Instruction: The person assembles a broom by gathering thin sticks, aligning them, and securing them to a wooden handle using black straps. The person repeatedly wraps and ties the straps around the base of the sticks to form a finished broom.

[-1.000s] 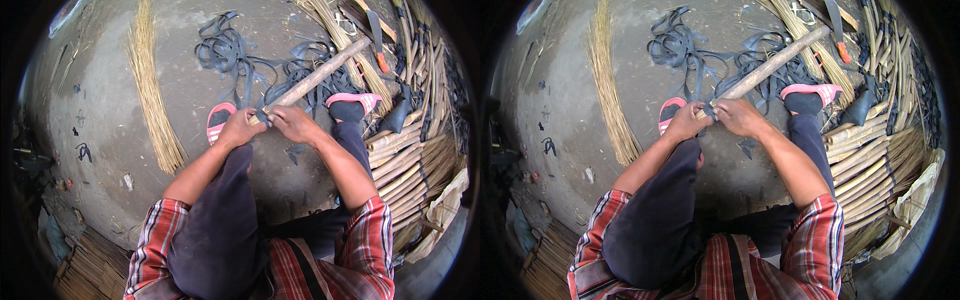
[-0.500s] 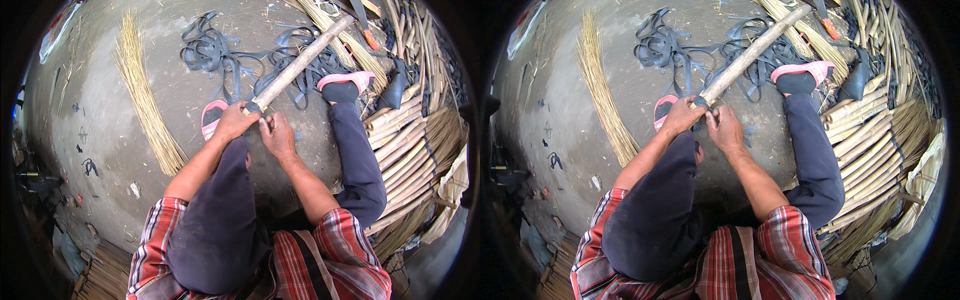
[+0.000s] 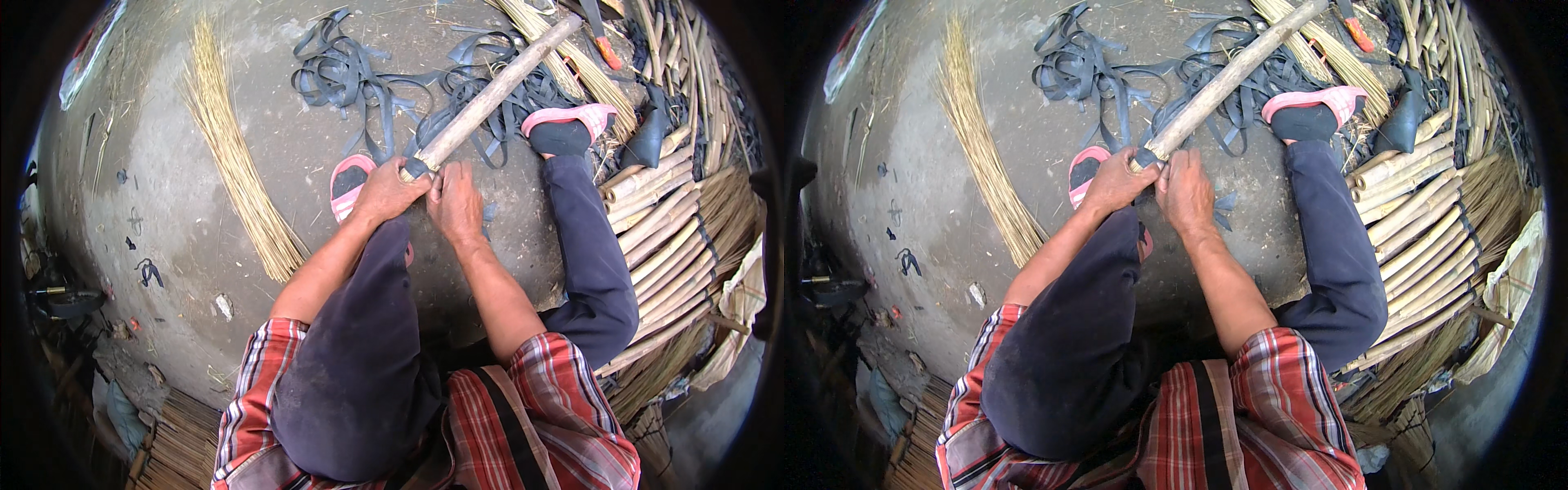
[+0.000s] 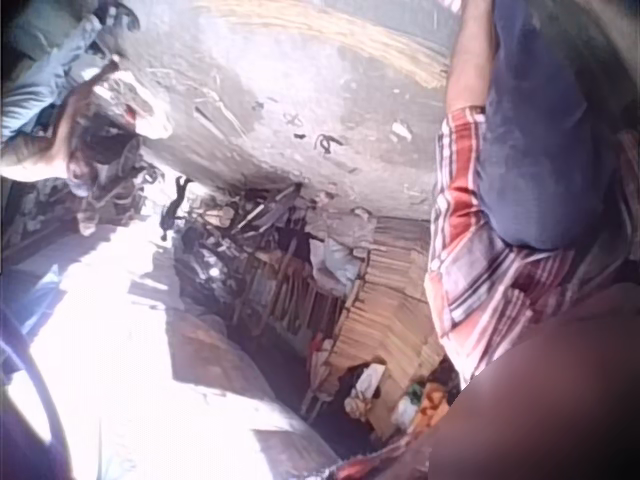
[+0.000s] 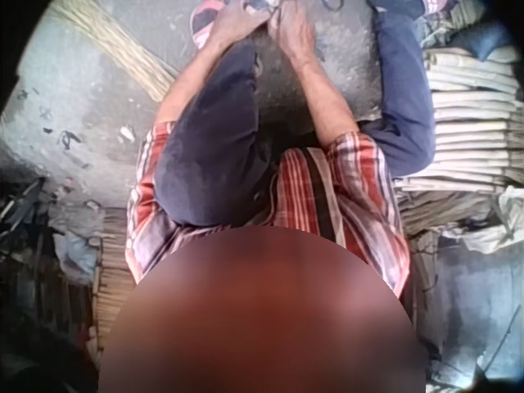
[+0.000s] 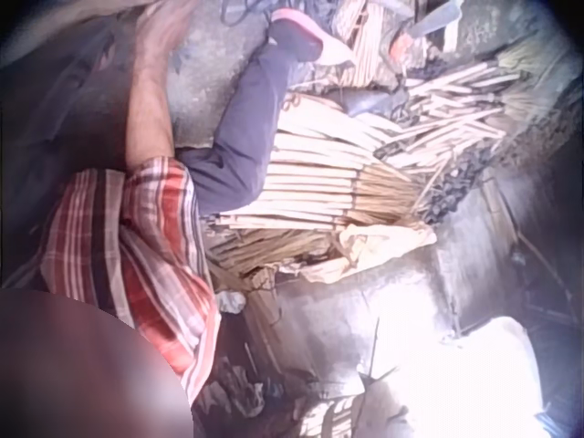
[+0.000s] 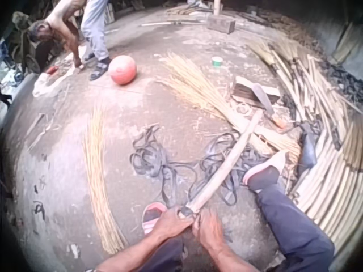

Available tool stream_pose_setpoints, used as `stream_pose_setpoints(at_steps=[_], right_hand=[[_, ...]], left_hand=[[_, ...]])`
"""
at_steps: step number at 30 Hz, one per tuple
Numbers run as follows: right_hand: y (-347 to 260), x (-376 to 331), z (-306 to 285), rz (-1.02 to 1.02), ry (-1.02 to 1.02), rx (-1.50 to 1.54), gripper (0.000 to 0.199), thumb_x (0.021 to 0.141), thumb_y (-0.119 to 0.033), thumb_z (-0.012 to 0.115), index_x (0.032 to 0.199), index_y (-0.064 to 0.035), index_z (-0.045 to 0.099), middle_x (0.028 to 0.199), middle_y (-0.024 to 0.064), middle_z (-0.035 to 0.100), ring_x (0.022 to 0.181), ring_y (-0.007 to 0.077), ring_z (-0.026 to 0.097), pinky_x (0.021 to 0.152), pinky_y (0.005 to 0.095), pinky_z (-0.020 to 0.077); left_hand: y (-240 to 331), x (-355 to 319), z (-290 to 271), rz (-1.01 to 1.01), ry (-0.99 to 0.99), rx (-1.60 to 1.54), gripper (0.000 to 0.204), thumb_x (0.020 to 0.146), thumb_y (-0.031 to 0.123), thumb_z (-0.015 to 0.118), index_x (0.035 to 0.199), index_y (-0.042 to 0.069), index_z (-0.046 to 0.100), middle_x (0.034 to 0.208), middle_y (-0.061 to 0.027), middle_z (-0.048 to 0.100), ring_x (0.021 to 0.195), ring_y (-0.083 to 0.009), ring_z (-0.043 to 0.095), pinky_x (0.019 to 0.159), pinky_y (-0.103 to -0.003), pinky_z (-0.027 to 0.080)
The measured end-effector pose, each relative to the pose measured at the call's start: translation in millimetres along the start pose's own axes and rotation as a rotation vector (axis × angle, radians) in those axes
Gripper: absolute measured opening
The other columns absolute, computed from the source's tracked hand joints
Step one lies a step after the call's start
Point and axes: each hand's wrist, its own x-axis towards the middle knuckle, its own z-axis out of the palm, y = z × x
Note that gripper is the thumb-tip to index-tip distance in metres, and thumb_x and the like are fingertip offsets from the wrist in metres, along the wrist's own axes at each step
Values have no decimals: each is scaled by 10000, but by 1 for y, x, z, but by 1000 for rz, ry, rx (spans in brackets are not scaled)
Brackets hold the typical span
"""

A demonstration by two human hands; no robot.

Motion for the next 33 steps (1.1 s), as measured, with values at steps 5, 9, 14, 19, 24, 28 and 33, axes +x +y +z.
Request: stream_pose_setpoints(at_steps=[5,9,14,19,24,28,33], right_hand=[[8,8,-8,-102,-60,45,215,911,-104,696,1024,-32,527,1022,212,552,905,475,645,755,571,525],[26,25,-38,-194,-274,23,200,943,-145,692,1060,-53,558,1054,190,581,940,451,653,781,545,537],[63,38,-152,-253,-176,-158,217,1030,-221,630,1152,-55,698,1158,183,702,1020,401,708,879,475,577],[118,-11,-301,-139,155,-105,220,1064,-156,595,1188,-1,690,1078,185,706,990,314,687,900,384,526],[231,-145,-356,436,414,125,332,1105,-314,555,1207,-45,722,904,50,667,759,114,622,699,298,528],[326,-313,-309,828,563,219,339,1086,-348,568,1184,-67,730,872,66,709,684,140,646,658,324,534],[358,-482,-205,1276,700,332,317,1068,-322,580,1124,-42,719,864,56,684,654,148,651,560,315,494]], left_hand=[[-10,3,-3,59,-79,-30,745,874,533,703,1315,-65,642,1204,-267,732,1106,-365,728,921,-418,558],[-29,9,-5,-20,-277,-471,636,987,507,603,1305,-41,654,1210,-188,735,1044,-292,716,894,-404,553],[-30,20,-5,84,-235,-261,642,1058,552,467,1364,11,629,1084,-124,727,891,-193,674,777,-360,539],[-22,25,-18,-195,-346,-545,679,1078,661,368,1326,75,604,986,-110,731,687,-152,662,605,-313,543],[-22,22,-7,22,-208,-292,611,1062,608,506,1300,55,614,966,-79,722,739,-183,678,645,-339,555],[-30,37,3,138,75,321,787,987,562,640,1501,-23,528,1307,-306,682,1310,-422,604,1092,-467,446],[-46,25,11,441,135,404,624,1031,453,637,1357,-74,562,1114,-300,696,991,-390,669,866,-463,512]])
